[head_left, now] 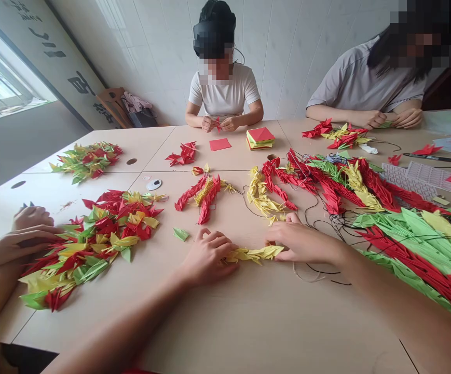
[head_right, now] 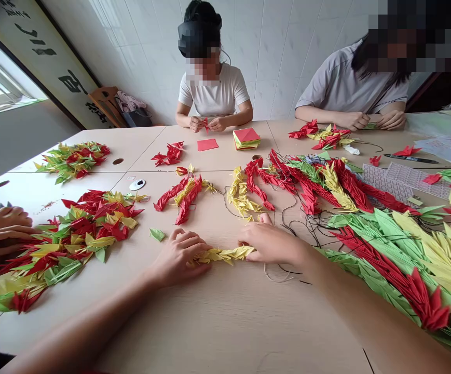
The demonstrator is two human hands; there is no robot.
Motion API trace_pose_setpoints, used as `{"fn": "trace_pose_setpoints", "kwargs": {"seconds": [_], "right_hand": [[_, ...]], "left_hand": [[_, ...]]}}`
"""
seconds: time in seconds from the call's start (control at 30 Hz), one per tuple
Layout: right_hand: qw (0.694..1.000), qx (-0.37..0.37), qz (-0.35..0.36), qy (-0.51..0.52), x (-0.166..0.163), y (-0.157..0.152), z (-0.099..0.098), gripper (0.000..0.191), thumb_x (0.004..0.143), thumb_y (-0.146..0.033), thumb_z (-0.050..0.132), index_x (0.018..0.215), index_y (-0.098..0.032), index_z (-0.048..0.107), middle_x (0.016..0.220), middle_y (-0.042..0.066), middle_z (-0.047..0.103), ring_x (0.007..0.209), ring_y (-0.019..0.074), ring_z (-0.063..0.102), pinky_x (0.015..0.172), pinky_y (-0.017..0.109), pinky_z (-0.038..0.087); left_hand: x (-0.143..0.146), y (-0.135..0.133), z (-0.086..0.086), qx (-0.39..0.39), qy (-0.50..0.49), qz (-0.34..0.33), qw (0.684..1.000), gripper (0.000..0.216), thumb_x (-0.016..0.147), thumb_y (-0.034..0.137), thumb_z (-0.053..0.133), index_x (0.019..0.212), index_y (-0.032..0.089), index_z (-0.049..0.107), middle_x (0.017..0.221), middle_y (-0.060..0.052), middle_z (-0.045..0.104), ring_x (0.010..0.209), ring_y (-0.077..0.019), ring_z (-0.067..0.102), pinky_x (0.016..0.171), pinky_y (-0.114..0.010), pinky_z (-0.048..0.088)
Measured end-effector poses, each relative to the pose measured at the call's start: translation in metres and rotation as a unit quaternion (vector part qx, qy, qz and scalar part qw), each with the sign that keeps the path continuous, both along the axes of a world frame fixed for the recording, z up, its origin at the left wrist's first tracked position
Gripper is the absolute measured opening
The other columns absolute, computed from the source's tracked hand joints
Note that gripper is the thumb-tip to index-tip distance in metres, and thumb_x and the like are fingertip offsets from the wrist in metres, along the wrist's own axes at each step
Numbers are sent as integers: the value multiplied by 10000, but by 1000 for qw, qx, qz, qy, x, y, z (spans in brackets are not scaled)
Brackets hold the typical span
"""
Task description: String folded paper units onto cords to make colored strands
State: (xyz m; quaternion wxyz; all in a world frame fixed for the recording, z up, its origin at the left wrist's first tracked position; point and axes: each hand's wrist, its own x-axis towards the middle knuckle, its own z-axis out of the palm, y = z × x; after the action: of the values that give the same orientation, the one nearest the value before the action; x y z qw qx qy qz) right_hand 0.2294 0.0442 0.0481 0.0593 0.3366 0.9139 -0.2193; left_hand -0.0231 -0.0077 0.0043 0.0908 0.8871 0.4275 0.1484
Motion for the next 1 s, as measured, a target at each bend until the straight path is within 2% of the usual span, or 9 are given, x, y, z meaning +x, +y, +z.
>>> {"fn": "trace_pose_setpoints", "kwargs": {"seconds": [0.2, 0.33, 0.47, 0.53, 0.6, 0.7, 0.77, 0.9, 1.0], "right_hand": [[1000, 12, 1, 1, 8, 2, 1, 217, 667, -45, 461, 788, -200, 553, 877, 14, 640, 864, 191, 583, 808, 339, 284], [999, 30, -4, -18, 11, 3, 1, 100, 704, -130, 494, 773, -202, 502, 831, 10, 617, 764, 184, 564, 795, 336, 313], [998, 33, -24, -48, 13, 5, 4, 56, 743, -165, 501, 778, -209, 496, 826, 20, 630, 784, 201, 570, 707, 306, 340], [998, 33, -21, -48, 15, 6, 4, 86, 748, -135, 485, 781, -208, 515, 843, 15, 642, 798, 194, 585, 743, 316, 350], [998, 33, -15, -47, 17, 8, 2, 108, 741, -136, 508, 814, -209, 543, 889, 17, 649, 852, 201, 599, 808, 342, 353], [998, 34, -16, -44, 19, 9, 0, 226, 720, -162, 572, 939, -213, 584, 987, 39, 651, 970, 234, 596, 858, 373, 359], [998, 41, -19, -41, 20, 9, 1, 270, 723, -175, 594, 991, -212, 598, 1019, 50, 654, 994, 244, 595, 855, 378, 375], [996, 68, -29, -56, 19, 6, 4, 230, 779, -208, 596, 1008, -205, 616, 1028, 60, 663, 957, 249, 616, 817, 368, 406], [995, 92, -30, -33, 13, 2, 4, 174, 846, -247, 562, 998, -188, 623, 985, 66, 667, 932, 243, 617, 821, 373, 402]], "left_hand": [[-1, 2, 0, -9, 4, -1, 1000, 194, 867, 366, 581, 989, 236, 658, 921, -18, 712, 903, -185, 611, 850, -378, 322], [-2, 2, -2, -7, 3, -3, 1000, 198, 865, 371, 584, 987, 231, 655, 932, -19, 713, 906, -186, 612, 851, -378, 325], [-1, 2, -3, -6, 0, -4, 1000, 179, 861, 354, 589, 972, 232, 657, 922, -14, 714, 904, -183, 617, 852, -377, 328], [-1, 2, -3, -3, 3, -1, 1000, 187, 852, 364, 600, 969, 232, 660, 924, -16, 715, 911, -184, 620, 864, -376, 333], [-3, 2, -1, 9, 5, 3, 1000, 288, 817, 437, 632, 1019, 233, 655, 955, -29, 715, 939, -202, 619, 896, -392, 333], [-13, 4, 5, 33, 12, 5, 999, 519, 759, 574, 639, 1138, 220, 617, 1021, -67, 707, 1004, -251, 604, 958, -444, 309], [-25, 8, 12, 34, 27, -8, 999, 551, 769, 589, 603, 1169, 211, 602, 1035, -86, 700, 1014, -267, 598, 954, -458, 312], [-52, 18, 24, 11, 61, -66, 996, 495, 778, 495, 589, 1192, 223, 578, 1126, -89, 670, 1047, -276, 584, 961, -449, 328], [-62, 23, 25, -13, 74, -83, 994, 552, 753, 430, 610, 1258, 225, 522, 1221, -96, 619, 1076, -267, 577, 974, -427, 356]]}}
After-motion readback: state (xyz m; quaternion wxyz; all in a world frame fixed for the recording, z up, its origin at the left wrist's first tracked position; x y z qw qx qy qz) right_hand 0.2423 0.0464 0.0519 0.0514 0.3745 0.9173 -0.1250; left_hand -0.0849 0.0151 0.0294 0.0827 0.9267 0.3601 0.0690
